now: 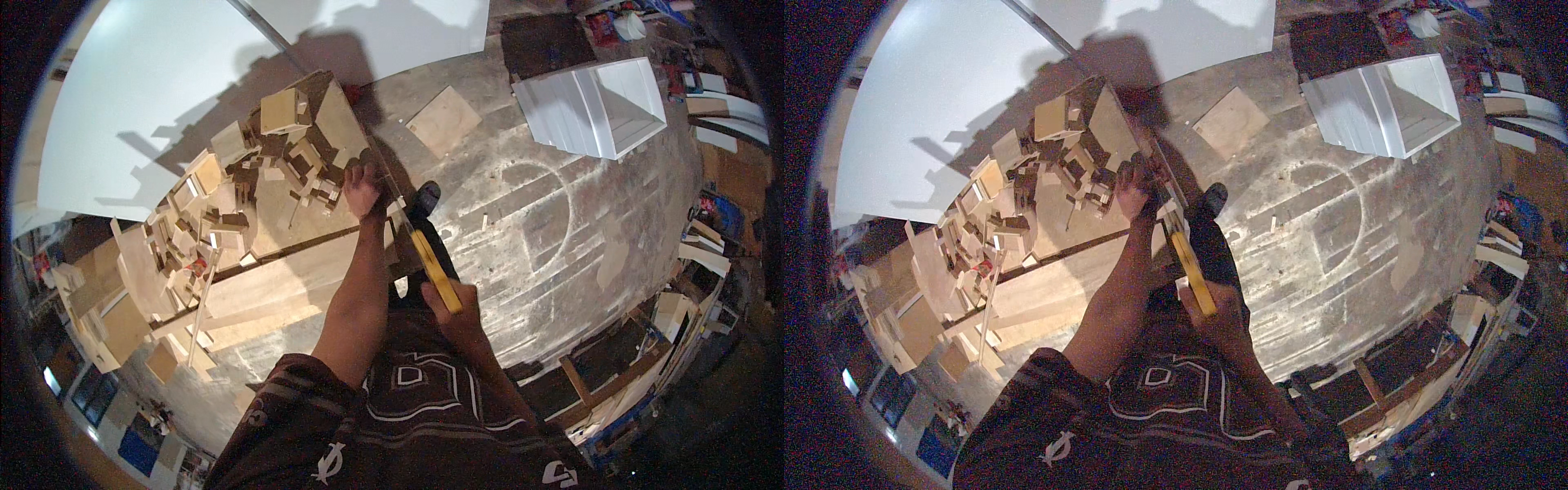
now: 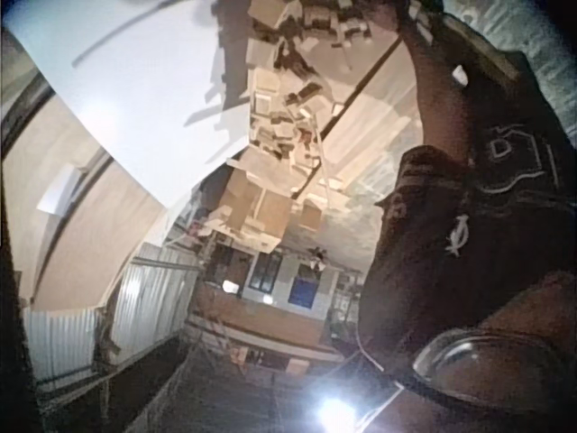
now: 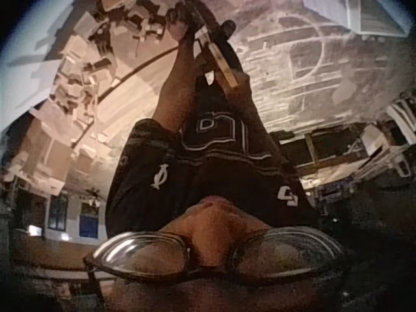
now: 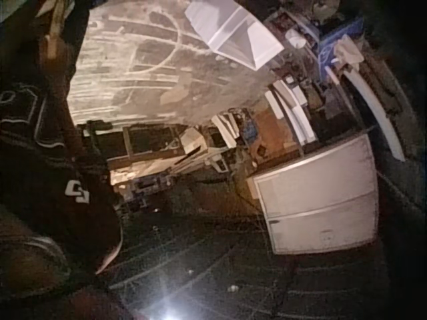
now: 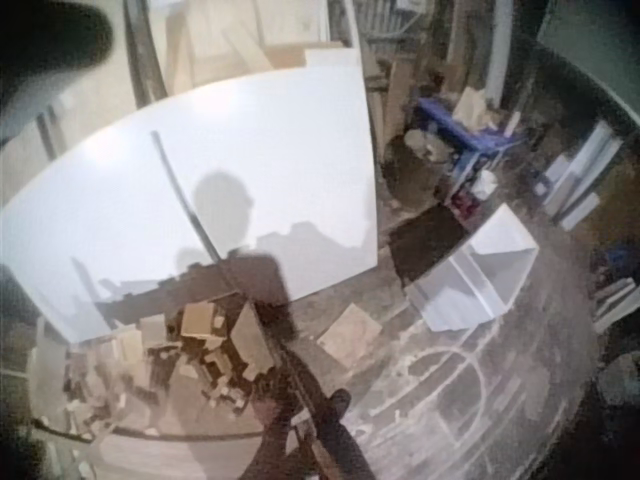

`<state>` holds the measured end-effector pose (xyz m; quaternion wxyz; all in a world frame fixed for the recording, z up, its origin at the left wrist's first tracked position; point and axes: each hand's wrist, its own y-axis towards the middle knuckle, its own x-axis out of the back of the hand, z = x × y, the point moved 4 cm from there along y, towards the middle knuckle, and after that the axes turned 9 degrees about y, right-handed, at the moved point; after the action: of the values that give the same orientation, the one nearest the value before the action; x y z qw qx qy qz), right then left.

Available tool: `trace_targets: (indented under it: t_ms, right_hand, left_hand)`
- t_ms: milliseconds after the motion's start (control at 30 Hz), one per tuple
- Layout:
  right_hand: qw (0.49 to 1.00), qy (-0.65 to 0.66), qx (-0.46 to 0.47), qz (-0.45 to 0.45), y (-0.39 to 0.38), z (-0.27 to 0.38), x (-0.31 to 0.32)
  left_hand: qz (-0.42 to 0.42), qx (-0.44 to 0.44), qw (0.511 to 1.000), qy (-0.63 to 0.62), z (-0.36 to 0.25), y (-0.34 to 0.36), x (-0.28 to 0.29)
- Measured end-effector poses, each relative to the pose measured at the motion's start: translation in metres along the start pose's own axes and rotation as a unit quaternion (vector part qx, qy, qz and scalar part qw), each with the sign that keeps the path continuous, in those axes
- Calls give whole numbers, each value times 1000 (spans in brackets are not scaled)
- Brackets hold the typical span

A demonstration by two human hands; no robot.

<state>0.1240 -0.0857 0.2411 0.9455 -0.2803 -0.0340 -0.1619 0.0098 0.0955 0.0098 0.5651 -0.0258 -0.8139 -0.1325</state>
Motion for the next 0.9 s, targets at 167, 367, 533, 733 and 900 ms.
trace_targets:
  t_ms: [167, 367, 533, 733, 900]
  right_hand:
    - [996, 51, -69, -11, 9, 8, -1]
    - [1000, -16, -11, -14, -22, 11, 11]
    - [999, 10, -33, -31, 6, -5, -2]
    - [998, 28, -44, -20, -19, 10, 15]
    - [999, 1, -25, -23, -7, -6, 7]
  left_hand:
    - [-41, -9, 999, 1, 0, 0, 5]
    - [25, 36, 999, 13, 0, 0, 6]
    - [-46, -3, 999, 12, -9, 3, 9]
    - [10, 38, 999, 26, -3, 5, 6]
    - [2, -7, 1000, 9, -1, 0, -2]
